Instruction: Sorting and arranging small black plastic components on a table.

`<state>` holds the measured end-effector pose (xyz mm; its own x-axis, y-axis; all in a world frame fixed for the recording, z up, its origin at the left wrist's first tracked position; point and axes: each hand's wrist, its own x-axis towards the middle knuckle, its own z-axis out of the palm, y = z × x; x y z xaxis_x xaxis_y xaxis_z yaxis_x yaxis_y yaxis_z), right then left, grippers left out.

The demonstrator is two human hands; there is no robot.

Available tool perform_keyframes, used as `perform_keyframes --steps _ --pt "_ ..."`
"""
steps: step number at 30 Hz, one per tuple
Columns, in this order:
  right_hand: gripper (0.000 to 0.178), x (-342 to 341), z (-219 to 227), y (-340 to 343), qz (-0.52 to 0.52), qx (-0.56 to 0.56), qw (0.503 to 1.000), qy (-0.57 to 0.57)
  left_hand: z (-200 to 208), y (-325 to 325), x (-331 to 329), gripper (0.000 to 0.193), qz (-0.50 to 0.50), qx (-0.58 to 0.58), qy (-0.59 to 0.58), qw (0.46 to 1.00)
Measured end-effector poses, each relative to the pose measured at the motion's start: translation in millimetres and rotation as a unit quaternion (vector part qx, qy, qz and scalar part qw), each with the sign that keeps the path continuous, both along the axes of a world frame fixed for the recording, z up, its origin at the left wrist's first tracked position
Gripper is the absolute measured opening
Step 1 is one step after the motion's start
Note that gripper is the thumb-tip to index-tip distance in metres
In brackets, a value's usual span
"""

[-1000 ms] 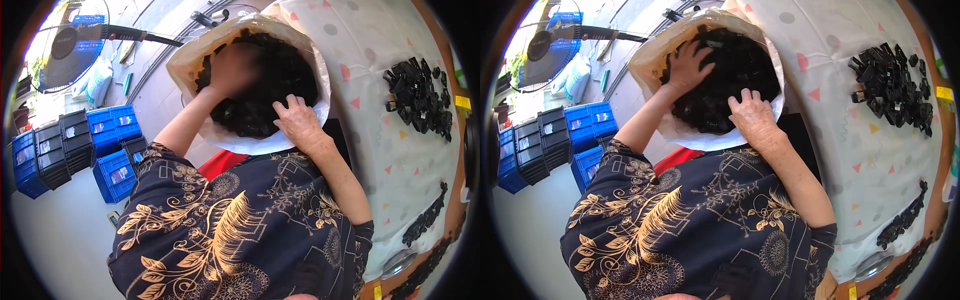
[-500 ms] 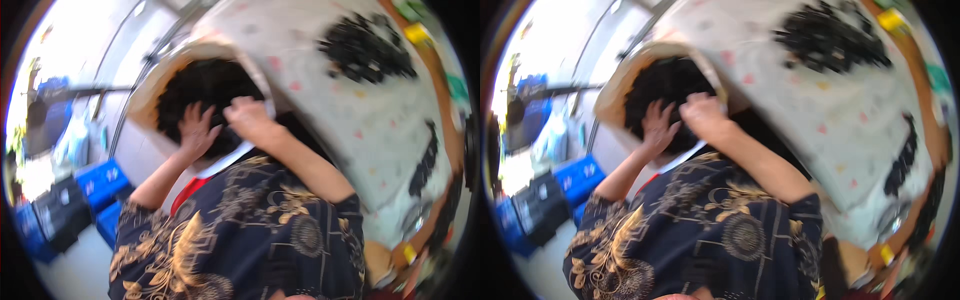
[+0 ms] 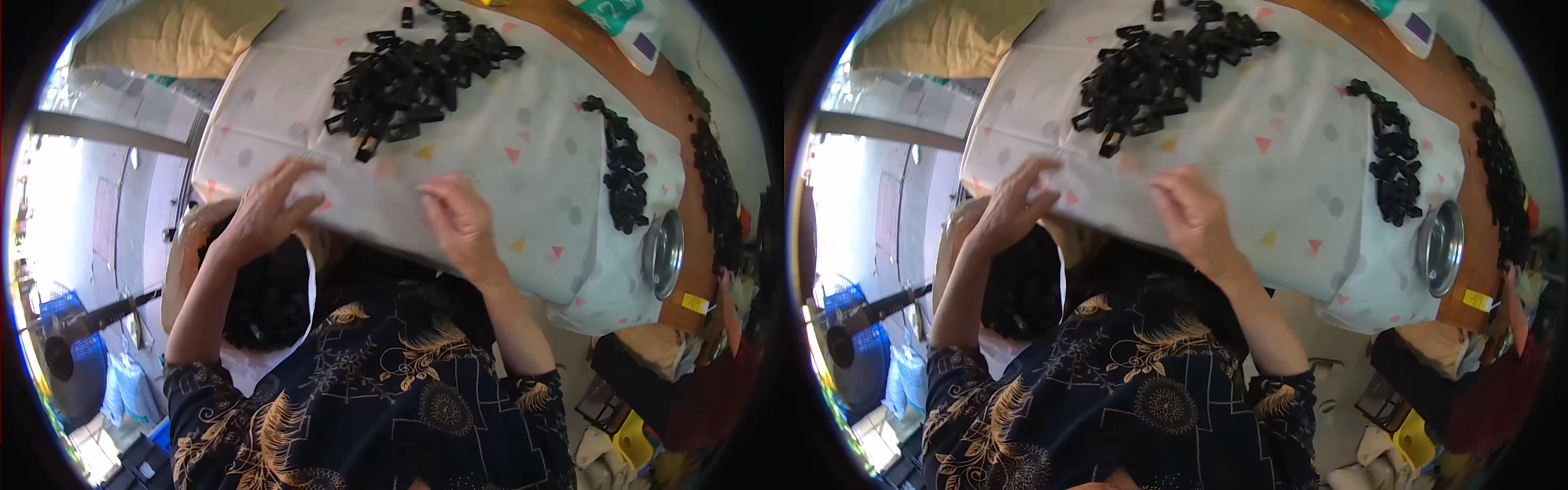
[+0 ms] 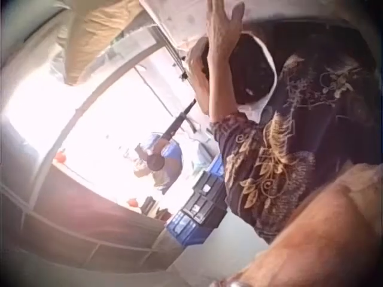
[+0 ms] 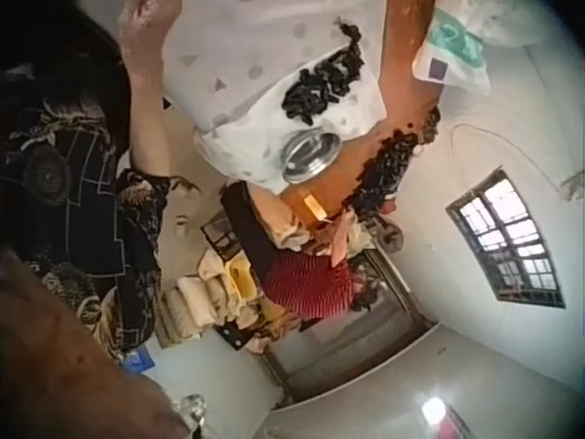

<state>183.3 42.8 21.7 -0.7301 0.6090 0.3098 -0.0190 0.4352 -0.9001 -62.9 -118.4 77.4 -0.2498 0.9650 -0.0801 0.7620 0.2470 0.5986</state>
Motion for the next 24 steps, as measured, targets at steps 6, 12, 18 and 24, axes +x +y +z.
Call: perform_keyframes --steps 6,12,18,24 --pt "0.016 70 -8 79 -0.218 0.060 0.972 -0.061 -90 108 -32 0.066 0.111 0.175 0.064 0.976" --pt "0.029 123 -12 192 -0.312 0.275 0.896 -0.154 -82 122 11 0.061 0.098 0.178 0.118 0.972" --pt "0.056 124 -3 286 -0.253 0.442 0.774 -0.376 -41 225 -23 0.043 0.056 0.237 0.151 0.958" --pt "0.044 101 -10 300 -0.156 0.403 0.834 -0.344 -80 366 -112 0.064 0.157 0.059 0.011 0.986"
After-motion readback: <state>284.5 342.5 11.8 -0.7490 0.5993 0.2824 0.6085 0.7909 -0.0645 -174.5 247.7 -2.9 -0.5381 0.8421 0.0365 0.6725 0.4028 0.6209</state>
